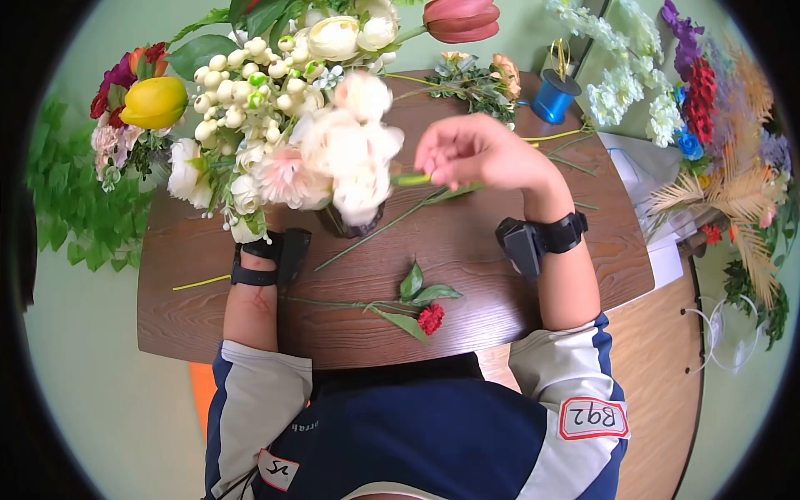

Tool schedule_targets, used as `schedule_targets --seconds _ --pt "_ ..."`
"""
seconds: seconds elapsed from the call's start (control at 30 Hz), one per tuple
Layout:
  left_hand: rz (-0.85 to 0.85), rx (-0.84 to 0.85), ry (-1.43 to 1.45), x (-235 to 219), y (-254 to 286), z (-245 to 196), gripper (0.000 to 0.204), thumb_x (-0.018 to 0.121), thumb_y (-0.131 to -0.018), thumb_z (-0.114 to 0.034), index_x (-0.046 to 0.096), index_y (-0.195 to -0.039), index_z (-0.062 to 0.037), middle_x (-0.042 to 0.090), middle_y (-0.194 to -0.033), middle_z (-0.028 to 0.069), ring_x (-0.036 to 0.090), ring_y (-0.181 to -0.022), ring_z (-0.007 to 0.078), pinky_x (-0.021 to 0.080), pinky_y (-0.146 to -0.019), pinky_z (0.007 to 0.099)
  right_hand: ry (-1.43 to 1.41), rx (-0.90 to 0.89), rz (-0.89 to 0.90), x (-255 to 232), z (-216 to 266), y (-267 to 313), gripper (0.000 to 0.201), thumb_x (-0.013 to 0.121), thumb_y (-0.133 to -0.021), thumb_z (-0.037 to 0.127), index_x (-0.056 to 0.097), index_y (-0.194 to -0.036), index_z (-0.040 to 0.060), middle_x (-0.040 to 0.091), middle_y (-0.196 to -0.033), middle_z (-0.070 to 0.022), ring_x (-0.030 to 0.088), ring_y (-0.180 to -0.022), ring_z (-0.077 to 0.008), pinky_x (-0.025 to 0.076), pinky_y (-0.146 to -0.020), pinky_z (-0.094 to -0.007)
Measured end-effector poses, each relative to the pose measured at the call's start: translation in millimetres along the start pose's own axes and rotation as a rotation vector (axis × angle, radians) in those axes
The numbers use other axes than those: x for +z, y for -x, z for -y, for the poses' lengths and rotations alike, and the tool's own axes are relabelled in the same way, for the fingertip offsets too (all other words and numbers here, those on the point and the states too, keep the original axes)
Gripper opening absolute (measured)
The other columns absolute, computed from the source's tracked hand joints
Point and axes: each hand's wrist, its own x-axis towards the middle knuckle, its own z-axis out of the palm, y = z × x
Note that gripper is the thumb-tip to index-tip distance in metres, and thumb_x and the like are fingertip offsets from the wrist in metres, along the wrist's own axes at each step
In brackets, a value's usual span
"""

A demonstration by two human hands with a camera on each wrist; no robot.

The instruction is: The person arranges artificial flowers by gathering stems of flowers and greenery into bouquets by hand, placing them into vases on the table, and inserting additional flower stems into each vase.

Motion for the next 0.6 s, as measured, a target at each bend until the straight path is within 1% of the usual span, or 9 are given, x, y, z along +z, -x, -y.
schedule_targets --seconds 0.07,0.1,0.2,0.33,0.4,0.47,0.5,0.53,0.6 --pt "-0.006 0.003 0.009 -3 15 1 0.037 0.057 -0.087 -0.014 0.048 -0.122 -0.0033 0.054 -0.112 0.0061 0.053 -0.101 0.0157 0.044 -0.087 0.0265 -0.095 -0.061 -0.147 -5 -1 1 0.022 0.061 -0.079 -0.003 0.059 -0.101 -0.0004 0.06 -0.083 0.001 0.052 -0.067 -0.0024 0.042 -0.057 -0.0164" --pt "-0.007 0.004 0.014 -3 15 1 0.037 0.057 -0.087 -0.014 0.048 -0.121 -0.0033 0.054 -0.112 0.0061 0.053 -0.101 0.0157 0.044 -0.087 0.0265 -0.103 -0.155 -0.229 -8 -11 -3 0.033 0.061 -0.079 -0.002 0.054 -0.112 -0.0002 0.061 -0.085 0.0006 0.051 -0.068 -0.0007 0.042 -0.057 -0.0149" --pt "-0.005 0.001 0.021 -3 17 2 0.037 0.056 -0.087 -0.014 0.048 -0.122 -0.0034 0.054 -0.112 0.0061 0.053 -0.101 0.0157 0.044 -0.087 0.0266 -0.204 -0.174 -0.256 -10 -15 -7 0.047 0.062 -0.08 -0.001 0.046 -0.125 0.0003 0.063 -0.09 -0.0009 0.05 -0.067 -0.0001 0.04 -0.057 -0.0142" --pt "-0.007 -0.017 0.041 -6 21 2 0.037 0.056 -0.087 -0.014 0.048 -0.122 -0.0034 0.054 -0.112 0.0062 0.053 -0.102 0.0159 0.044 -0.088 0.0267 -0.243 -0.222 -0.096 -7 -6 -3 0.061 0.056 -0.084 -0.001 0.028 -0.139 0.0027 0.063 -0.104 -0.0051 0.055 -0.079 -0.0031 0.04 -0.062 -0.0142" --pt "-0.012 -0.023 0.054 -8 21 1 0.037 0.056 -0.088 -0.014 0.048 -0.122 -0.0035 0.054 -0.113 0.0063 0.053 -0.102 0.0159 0.044 -0.088 0.0268 -0.211 -0.193 -0.076 -1 4 3 0.071 0.054 -0.081 -0.006 0.021 -0.142 0.0039 0.062 -0.109 -0.0055 0.06 -0.084 -0.0088 0.044 -0.065 -0.0209" --pt "-0.017 -0.03 0.068 -8 27 2 0.037 0.055 -0.088 -0.014 0.047 -0.122 -0.0035 0.054 -0.113 0.0063 0.053 -0.102 0.016 0.044 -0.088 0.0268 0.581 -0.286 -0.162 -1 6 8 0.08 0.052 -0.075 -0.009 0.019 -0.144 0.0118 0.063 -0.108 -0.0098 0.064 -0.082 -0.0201 0.048 -0.068 -0.0315" --pt "-0.021 -0.034 0.075 -8 26 3 0.037 0.055 -0.088 -0.014 0.047 -0.122 -0.0035 0.054 -0.113 0.0063 0.053 -0.102 0.016 0.044 -0.088 0.0269 0.92 -0.063 -0.238 3 12 15 0.085 0.049 -0.071 -0.011 0.02 -0.144 0.0211 0.063 -0.104 -0.0154 0.063 -0.082 -0.0313 0.048 -0.071 -0.039" --pt "-0.023 -0.038 0.083 -7 27 4 0.037 0.055 -0.088 -0.014 0.047 -0.123 -0.0035 0.053 -0.113 0.0063 0.053 -0.102 0.0161 0.044 -0.088 0.0269 0.92 -0.059 -0.233 9 11 17 0.085 0.049 -0.071 -0.011 0.02 -0.144 0.0211 0.063 -0.104 -0.0154 0.063 -0.082 -0.0313 0.048 -0.071 -0.039" --pt "-0.021 -0.049 0.098 -10 14 3 0.037 0.055 -0.088 -0.014 0.047 -0.123 -0.0036 0.053 -0.113 0.0064 0.053 -0.102 0.0161 0.044 -0.088 0.027 1.223 0.374 -0.114 19 9 18 0.085 0.047 -0.072 -0.011 0.021 -0.143 0.0268 0.063 -0.099 -0.0183 0.06 -0.081 -0.0347 0.048 -0.071 -0.039"
